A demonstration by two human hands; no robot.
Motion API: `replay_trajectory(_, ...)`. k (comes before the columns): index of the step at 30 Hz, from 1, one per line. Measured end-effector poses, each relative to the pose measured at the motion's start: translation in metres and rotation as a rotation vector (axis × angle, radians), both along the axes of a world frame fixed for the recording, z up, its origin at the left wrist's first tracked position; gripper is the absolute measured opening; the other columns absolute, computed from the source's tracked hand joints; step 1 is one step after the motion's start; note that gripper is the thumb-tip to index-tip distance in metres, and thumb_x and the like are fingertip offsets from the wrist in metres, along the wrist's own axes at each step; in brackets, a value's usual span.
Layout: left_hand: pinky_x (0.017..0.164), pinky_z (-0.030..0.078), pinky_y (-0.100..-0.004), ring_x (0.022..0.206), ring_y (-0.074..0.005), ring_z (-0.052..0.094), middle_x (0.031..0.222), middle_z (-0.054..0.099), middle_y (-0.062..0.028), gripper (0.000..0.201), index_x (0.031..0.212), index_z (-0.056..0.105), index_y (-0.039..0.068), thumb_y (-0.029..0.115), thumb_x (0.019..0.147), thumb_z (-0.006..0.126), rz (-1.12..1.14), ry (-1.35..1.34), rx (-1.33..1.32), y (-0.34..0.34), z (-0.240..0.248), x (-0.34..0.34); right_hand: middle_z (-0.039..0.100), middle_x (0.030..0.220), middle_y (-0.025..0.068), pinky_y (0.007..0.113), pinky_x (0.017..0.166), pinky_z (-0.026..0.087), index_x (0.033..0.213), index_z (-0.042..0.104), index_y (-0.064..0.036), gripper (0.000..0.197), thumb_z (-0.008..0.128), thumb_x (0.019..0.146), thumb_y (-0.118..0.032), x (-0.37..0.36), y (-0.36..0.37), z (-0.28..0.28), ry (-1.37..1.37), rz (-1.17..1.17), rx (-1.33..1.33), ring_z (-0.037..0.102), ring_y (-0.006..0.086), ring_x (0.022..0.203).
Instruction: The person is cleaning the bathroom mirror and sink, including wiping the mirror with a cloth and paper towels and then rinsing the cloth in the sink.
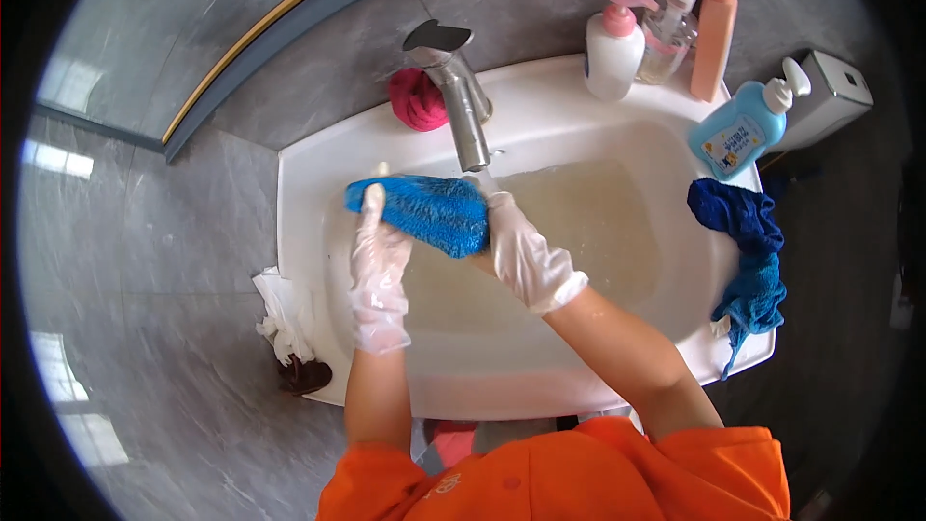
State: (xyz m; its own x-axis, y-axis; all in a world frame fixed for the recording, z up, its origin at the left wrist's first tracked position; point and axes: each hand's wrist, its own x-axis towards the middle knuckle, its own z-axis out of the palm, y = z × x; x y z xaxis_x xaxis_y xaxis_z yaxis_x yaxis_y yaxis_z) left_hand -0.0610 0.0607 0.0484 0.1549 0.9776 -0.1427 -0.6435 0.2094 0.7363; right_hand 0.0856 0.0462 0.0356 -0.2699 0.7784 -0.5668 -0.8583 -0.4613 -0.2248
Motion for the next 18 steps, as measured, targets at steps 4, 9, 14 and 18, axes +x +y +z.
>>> replay_trajectory(4,0.095,0.043,-0.0439,0.104,-0.0261,0.056,0.115,0.057,-0.0115,0.054,0.119,0.051,0.002,0.044,0.086,0.055,-0.271,-0.459,-0.259,0.007,-0.065,0.021,0.065,0.080,0.0070,0.029,0.058,0.055,0.091,0.061,-0.0067,0.027,0.051,0.089,-0.032,0.015,-0.008,0.016,0.146,-0.042,-0.011,0.063,0.0177,0.065)
replay_trajectory(9,0.094,0.044,-0.0395,0.102,-0.0231,0.057,0.107,0.061,-0.0082,0.035,0.113,0.055,0.004,0.027,0.086,0.058,-0.328,-0.088,-0.262,0.007,-0.032,0.081,0.065,0.082,0.0071,0.033,0.062,0.055,0.093,0.060,-0.0085,0.029,0.049,0.089,-0.035,0.077,-0.021,-0.010,-0.316,0.224,0.276,0.064,0.0196,0.069)
replay_trajectory(14,0.078,0.047,-0.0259,0.085,-0.0104,0.056,0.097,0.060,-0.0017,0.043,0.114,0.056,0.003,0.017,0.076,0.072,-0.353,0.348,0.006,0.019,-0.018,0.104,0.059,0.108,0.0129,0.051,0.075,0.050,0.116,0.051,-0.0106,0.053,0.047,0.086,-0.054,0.092,-0.034,-0.044,0.239,0.169,-0.025,0.060,0.0294,0.095)
replay_trajectory(18,0.081,0.045,-0.0257,0.090,-0.0121,0.058,0.099,0.061,-0.0044,0.037,0.111,0.056,0.002,0.012,0.078,0.069,-0.516,0.346,0.058,0.016,-0.012,0.089,0.057,0.114,0.0140,0.053,0.084,0.048,0.120,0.049,-0.0096,0.056,0.051,0.085,-0.054,0.068,-0.012,-0.041,0.268,-0.047,-0.054,0.058,0.0301,0.101)
